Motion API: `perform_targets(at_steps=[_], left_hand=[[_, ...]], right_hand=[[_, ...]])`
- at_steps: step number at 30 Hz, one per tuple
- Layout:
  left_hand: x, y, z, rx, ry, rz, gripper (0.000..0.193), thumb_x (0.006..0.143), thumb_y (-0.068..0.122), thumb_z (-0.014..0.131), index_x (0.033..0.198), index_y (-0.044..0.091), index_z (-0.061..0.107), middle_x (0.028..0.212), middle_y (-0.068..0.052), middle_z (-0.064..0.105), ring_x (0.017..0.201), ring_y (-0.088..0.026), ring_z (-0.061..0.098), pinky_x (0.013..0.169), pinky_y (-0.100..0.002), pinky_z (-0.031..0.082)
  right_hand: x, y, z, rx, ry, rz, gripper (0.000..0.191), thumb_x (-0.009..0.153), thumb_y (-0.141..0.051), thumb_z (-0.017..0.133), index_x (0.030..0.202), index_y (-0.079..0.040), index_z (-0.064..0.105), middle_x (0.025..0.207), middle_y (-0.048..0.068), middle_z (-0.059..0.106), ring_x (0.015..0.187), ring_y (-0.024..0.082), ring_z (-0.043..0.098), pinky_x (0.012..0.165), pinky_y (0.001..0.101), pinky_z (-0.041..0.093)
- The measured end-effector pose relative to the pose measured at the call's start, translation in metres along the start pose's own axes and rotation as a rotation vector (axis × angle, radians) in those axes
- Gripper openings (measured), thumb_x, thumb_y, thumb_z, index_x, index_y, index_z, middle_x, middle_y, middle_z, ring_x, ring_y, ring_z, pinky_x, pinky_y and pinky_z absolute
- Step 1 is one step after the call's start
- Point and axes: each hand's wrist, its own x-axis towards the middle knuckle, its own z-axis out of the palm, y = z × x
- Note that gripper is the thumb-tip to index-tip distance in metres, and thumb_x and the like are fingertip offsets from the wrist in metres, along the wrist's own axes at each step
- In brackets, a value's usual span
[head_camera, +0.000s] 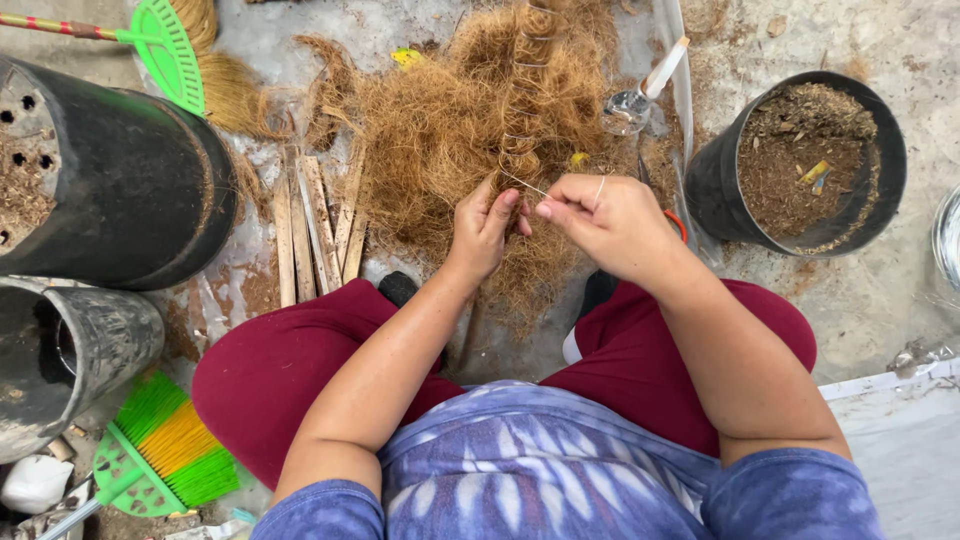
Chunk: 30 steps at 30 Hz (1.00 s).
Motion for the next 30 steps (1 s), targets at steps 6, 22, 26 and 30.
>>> perform_targets(at_steps=[6,22,26,30], left_hand=[[-0.003,0.013,-0.002,-0.198,-0.089,-0.113,0.051,0.108,0.046,0.053,0.120,-0.002,0.061,0.090,-0.011,0.070,0.075,-0.017,0.069,0.071,-0.030,0.059],[-0.008,0.021,0.000,-0.488,-0.276,-0.432,0.070,0.101,0.066,0.056,0.115,-0.003,0.060,0.082,-0.012,0.063,0.066,-0.019,0.065,0.059,-0.031,0.057],[-0.014,0.014,0.018,-0.243,-0.062,-0.153,0.059,0.104,0.059,0.051,0.127,0.005,0.053,0.092,-0.003,0.059,0.074,-0.010,0.058,0.062,-0.024,0.050],[-0.016,0.012,0.025,-0.134,-0.018,-0.040,0.045,0.109,0.044,0.054,0.126,0.002,0.050,0.094,-0.003,0.059,0.075,-0.010,0.056,0.064,-0.025,0.050]], right_hand=[[0.020,0.041,0.007,0.162,-0.064,0.195,0.021,0.097,-0.025,0.074,0.094,-0.003,0.073,0.060,0.004,0.053,0.054,0.009,0.045,0.049,0.0303,0.037],[0.036,0.067,0.016,0.876,-0.370,0.067,0.048,0.090,-0.019,0.080,0.130,0.001,0.061,0.096,0.005,0.073,0.074,0.008,0.065,0.067,0.0235,0.051],[0.036,0.075,0.028,0.562,-0.076,0.158,0.049,0.089,-0.021,0.081,0.129,-0.003,0.058,0.069,0.000,0.052,0.056,0.005,0.044,0.048,0.0227,0.033],[0.032,0.061,0.040,0.367,0.090,-0.021,0.043,0.100,-0.023,0.082,0.103,0.001,0.047,0.073,0.003,0.059,0.067,0.005,0.051,0.056,0.0239,0.042]])
